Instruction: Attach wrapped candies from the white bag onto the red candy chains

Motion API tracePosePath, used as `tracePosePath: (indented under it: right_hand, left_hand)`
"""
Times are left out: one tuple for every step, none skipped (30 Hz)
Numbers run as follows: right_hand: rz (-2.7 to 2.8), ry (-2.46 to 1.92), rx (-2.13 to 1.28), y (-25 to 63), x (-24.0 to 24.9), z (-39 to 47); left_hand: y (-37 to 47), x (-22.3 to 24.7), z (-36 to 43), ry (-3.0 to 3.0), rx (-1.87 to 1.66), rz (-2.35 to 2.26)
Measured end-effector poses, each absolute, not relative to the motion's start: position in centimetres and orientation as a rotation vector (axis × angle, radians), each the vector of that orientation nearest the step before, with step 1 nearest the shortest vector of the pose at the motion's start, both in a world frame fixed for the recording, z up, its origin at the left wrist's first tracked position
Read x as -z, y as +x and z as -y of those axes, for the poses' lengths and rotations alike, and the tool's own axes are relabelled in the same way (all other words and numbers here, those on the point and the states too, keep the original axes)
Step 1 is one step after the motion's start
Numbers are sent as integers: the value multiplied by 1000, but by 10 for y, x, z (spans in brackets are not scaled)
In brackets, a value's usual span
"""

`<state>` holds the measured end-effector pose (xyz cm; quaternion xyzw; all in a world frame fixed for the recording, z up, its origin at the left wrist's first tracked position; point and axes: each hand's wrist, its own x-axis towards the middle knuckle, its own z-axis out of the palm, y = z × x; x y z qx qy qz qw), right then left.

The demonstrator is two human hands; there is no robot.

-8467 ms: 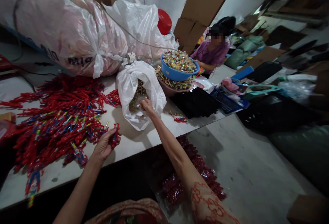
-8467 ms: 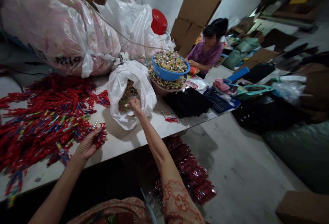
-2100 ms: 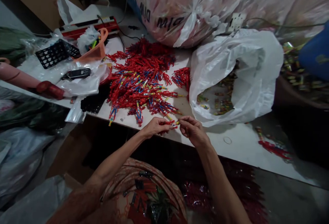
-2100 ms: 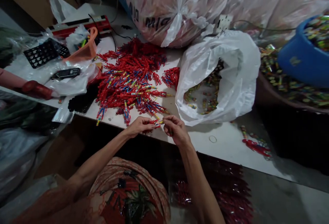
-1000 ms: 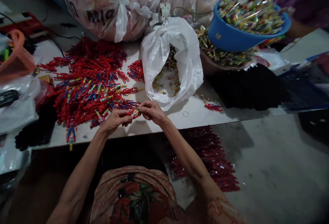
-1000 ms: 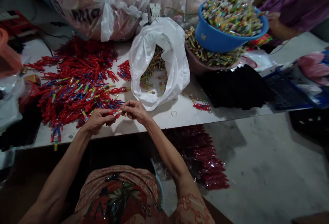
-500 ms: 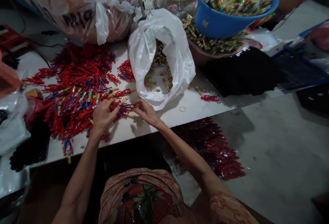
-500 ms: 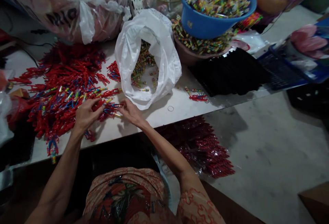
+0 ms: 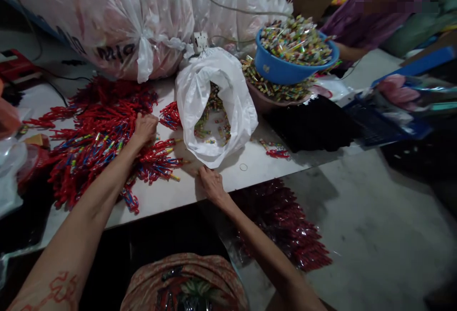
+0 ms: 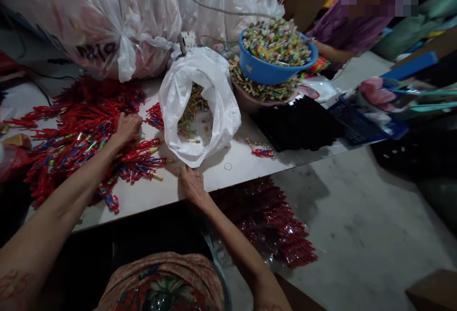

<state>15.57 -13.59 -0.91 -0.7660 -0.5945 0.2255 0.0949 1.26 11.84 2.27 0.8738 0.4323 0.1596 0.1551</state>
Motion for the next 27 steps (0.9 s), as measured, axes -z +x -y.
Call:
tracePosePath:
  right_hand:
    - [1649, -2159, -732, 157, 11, 136]
    - [1520, -2016, -823, 158, 12, 136]
    - [1385, -1853, -930, 159, 12, 136]
    - [1253, -1690, -1036, 160, 11, 134]
    - [1131, -1544, -1129, 161, 9, 133]
    - [1031, -1427, -1201, 162, 6, 131]
    - [961, -1342, -1256, 162, 2, 129]
    - [929, -1284, -1308, 163, -3, 128]
    - [933, -1244, -1376, 163, -7, 127]
    - [970, -1213, -1469, 162, -12, 127]
    - [1028, -1188, -1577, 162, -15, 126]
    - [1089, -1166, -1686, 160, -17, 127]
    - [1140, -1145, -1785, 158, -18, 127]
    - [1169, -1129, -1862, 156, -18, 127]
    - [1169, -1124, -1900, 154, -16, 127]
    - [1145, -1131, -1899, 151, -14, 127]
    - [1100, -1149, -1863, 148, -12, 126]
    - [1039, -1172, -1798, 145, -10, 124]
    - [968, -1195, -1710, 141, -8, 122]
    - [897, -1209, -1617, 138, -7, 120]
    - [838, -1209, -1539, 134, -6, 117]
    - [800, -1198, -1492, 130, -6, 115]
    - [786, -1182, -1476, 126, -7, 113]
    - [790, -1167, -1489, 122, -8, 112]
    - [801, -1155, -1516, 119, -8, 111]
    - [809, -1147, -1544, 116, -9, 111]
    - [809, -1141, -1567, 115, -10, 111]
  left_hand:
    - [10, -25, -110, 2497, -466, -1269]
    - [7, -28, -99, 2475, -503, -1296]
    - [3, -30, -83, 2422, -563, -1300]
    - [0, -31, -65, 2328, -624, -1268]
    - [-3, -32, -43, 2194, -685, -1215]
    - [-6, -32, -19, 2038, -700, -1125]
    - [-9, -31, 5, 1878, -657, -1057]
    - [-11, -29, 28, 1731, -592, -1017]
    - [-13, -26, 49, 1616, -517, -982]
    - [-15, -23, 66, 1516, -439, -939]
    - [-18, -20, 80, 1433, -363, -902]
    - [-21, -17, 91, 1371, -294, -871]
    - [-24, -14, 97, 1324, -237, -850]
    - [-27, -12, 101, 1292, -200, -842]
    - [-31, -10, 103, 1272, -181, -843]
    - [-35, -9, 104, 1258, -185, -849]
    - [-39, -8, 104, 1247, -209, -856]
    - [-42, -8, 103, 1236, -237, -859]
    - [-45, -7, 103, 1228, -264, -862]
    - [-47, -7, 102, 1223, -278, -864]
    - [-49, -6, 102, 1220, -278, -862]
    - [-50, -6, 102, 1218, -270, -858]
    - [-50, -6, 102, 1216, -258, -851]
    - [-51, -5, 101, 1215, -251, -842]
    - [-51, -6, 101, 1213, -255, -837]
    - [-51, -6, 101, 1212, -268, -835]
    - [-51, -7, 101, 1215, -290, -837]
